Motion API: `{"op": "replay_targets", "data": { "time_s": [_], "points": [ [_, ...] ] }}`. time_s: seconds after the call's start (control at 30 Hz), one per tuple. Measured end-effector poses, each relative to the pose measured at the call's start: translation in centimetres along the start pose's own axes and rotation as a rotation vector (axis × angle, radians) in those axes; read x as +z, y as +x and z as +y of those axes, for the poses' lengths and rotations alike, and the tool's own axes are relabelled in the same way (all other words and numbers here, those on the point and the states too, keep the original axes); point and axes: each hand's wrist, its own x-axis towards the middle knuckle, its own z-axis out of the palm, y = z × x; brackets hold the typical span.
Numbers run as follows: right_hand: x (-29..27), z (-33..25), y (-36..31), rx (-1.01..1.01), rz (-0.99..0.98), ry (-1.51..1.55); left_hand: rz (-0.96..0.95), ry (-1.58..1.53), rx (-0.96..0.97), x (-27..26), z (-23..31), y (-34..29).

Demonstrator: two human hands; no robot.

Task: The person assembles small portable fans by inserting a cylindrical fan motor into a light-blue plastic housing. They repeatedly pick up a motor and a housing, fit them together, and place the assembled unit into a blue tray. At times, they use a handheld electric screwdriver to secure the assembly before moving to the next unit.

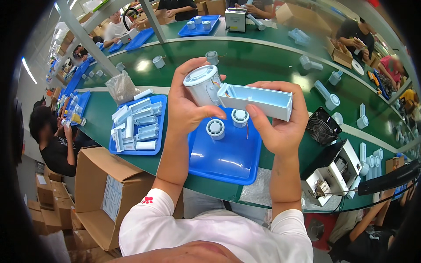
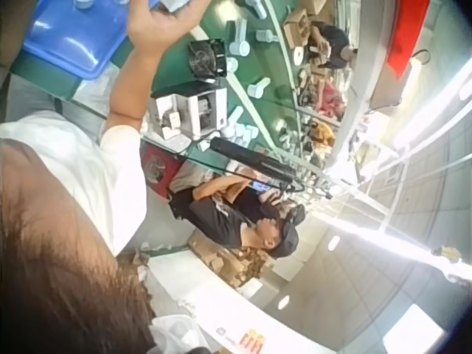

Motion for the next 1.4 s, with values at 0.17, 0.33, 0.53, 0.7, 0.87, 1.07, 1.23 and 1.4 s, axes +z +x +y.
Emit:
{"op": "replay_targets", "data": {
  "time_s": [0.17,0.33,0.53,0.7,0.87,1.07,1.23,1.4],
  "points": [
    [0.9,-0.6,-0.5,0.001,0.032,-0.116,-0.037,0.254,0.121,-0.2,-1.1,-0.2],
    [0.9,-1.0,-0.4,-0.033,0.03,-0.192,-0.065,0.391,0.178,0.1,-0.7,-0.2],
    [1.2,-0.7,-0.6,-0.087,0.054,-0.246,-0.014,0.512,0.303,1.0,-0.9,0.2],
    [1.5,-0.5,-0.9,-0.175,0.044,-0.313,0.061,0.54,0.351,1.4,-1.2,0.2],
    [2.3,-0.3,-1.0,-0.224,0.046,-0.306,0.06,0.504,0.395,1.0,-1.6,0.4],
    [2.8,-0.1,-1.1,-0.293,0.035,-0.321,0.049,0.512,0.511,0.7,-1.7,0.5],
    [2.6,-0.2,-1.0,-0.363,0.01,-0.323,0.001,0.472,0.536,0.5,-2.0,0.6],
    [2.4,-1.0,-0.6,-0.52,-0.265,-0.457,0.025,0.385,0.277,0.3,-0.3,0.2]
  ]
}}
